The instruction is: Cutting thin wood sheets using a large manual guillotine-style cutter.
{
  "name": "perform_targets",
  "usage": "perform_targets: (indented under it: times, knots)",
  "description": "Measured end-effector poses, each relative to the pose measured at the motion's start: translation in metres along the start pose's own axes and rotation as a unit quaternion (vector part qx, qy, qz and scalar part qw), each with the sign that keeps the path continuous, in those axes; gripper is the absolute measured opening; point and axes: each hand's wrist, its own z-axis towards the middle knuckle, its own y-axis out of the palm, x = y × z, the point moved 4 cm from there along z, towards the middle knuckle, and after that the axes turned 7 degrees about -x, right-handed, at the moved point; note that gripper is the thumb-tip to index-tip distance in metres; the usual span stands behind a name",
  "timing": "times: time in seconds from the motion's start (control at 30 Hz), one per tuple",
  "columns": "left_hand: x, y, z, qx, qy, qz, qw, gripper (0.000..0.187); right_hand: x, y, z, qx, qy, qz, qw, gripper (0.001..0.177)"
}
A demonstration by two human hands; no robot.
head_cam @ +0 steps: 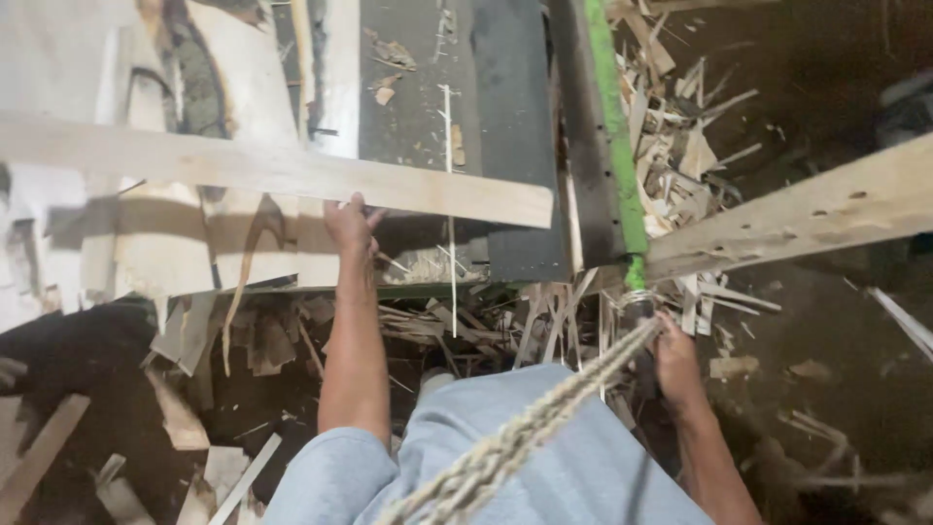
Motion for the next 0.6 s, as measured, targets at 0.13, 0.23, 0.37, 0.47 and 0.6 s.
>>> perform_targets:
  times: [0.13, 0.23, 0.37, 0.47, 0.6]
  knots:
    - [-0.022, -0.013, -0.031, -0.017, -0.031, -0.048, 0.998, 0.034, 0.076, 0.005, 0.034, -0.048, -0.003, -0.043, 0.998, 0.042]
    - [-0.043, -0.021, -0.063, -0.003, -0.097, -0.058, 0.994, 0.032, 0.129, 0.037, 0.073, -0.075, 0.000, -0.084, 0.994, 0.042]
    - [-0.072, -0.027, -0.089, -0.051, -0.059, -0.032, 0.996, 0.029, 0.190, 0.062, 0.128, -0.094, 0.011, -0.127, 0.987, 0.044]
    - [-0.109, -0.039, -0.102, -0.057, -0.022, 0.021, 0.998, 0.027, 0.190, 0.091, 0.142, -0.070, 0.043, 0.042, 0.996, 0.041]
    - [-0.075, -0.023, -0.137, -0.065, -0.025, 0.021, 0.997, 0.027, 0.108, 0.098, 0.099, -0.059, 0.073, 0.163, 0.982, 0.059]
